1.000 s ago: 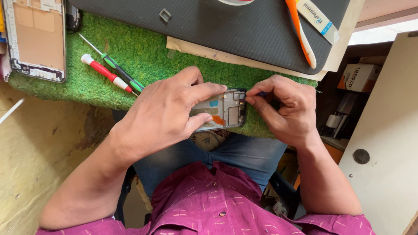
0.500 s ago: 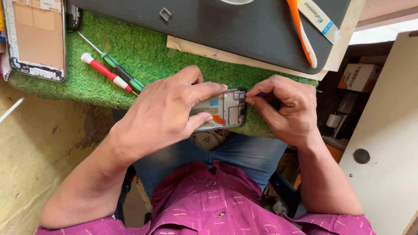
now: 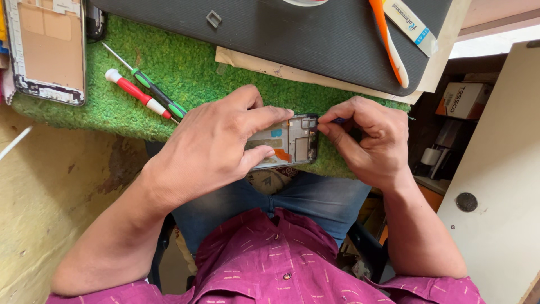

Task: The person applies orange adhesive tape to the inside of a disassembled phone frame, presses it down, then uses a toothbrush to scrub the frame and small internal parts. They remove the battery from the phone body, handle the exposed motherboard, and scrub the board with the toothbrush.

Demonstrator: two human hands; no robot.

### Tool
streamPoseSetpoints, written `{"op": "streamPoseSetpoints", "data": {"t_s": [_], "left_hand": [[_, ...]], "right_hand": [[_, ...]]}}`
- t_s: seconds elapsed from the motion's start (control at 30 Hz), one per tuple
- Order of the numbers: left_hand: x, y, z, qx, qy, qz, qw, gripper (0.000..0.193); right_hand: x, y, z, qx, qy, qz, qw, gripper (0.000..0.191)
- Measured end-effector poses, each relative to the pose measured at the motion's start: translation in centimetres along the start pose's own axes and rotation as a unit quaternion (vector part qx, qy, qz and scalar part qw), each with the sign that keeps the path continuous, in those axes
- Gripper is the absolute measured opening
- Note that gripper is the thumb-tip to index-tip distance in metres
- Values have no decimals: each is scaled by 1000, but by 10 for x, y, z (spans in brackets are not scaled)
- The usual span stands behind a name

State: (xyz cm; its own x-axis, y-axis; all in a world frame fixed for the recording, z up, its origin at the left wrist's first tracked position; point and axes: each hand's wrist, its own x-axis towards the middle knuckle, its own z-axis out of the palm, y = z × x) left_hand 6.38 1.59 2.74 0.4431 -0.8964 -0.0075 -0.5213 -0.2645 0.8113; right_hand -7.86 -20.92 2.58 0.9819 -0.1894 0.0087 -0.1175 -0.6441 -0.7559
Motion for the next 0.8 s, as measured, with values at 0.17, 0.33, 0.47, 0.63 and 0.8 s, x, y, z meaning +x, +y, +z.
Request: {"op": "streamPoseSetpoints", "data": {"t_s": [0.17, 0.33, 0.47, 0.63, 0.8], "left_hand": [[0, 0, 0, -2, -1, -2, 1000, 49], [0, 0, 1, -1, -2, -6, 1000, 49], [0, 0, 0, -1, -3, -4, 1000, 49], [0, -1, -1, -1, -3, -5, 1000, 49], [0, 0, 0, -1, -4, -6, 1000, 48]], "right_hand": [[0, 0, 0, 3, -5, -3, 1000, 12], [0, 0, -1, 0, -6, -1, 1000, 13], [0, 0, -1, -4, -5, -13, 1000, 13], [-1, 1, 0, 31, 7, 13, 999, 13], [0, 0, -3, 2, -13, -10, 1000, 15]]}}
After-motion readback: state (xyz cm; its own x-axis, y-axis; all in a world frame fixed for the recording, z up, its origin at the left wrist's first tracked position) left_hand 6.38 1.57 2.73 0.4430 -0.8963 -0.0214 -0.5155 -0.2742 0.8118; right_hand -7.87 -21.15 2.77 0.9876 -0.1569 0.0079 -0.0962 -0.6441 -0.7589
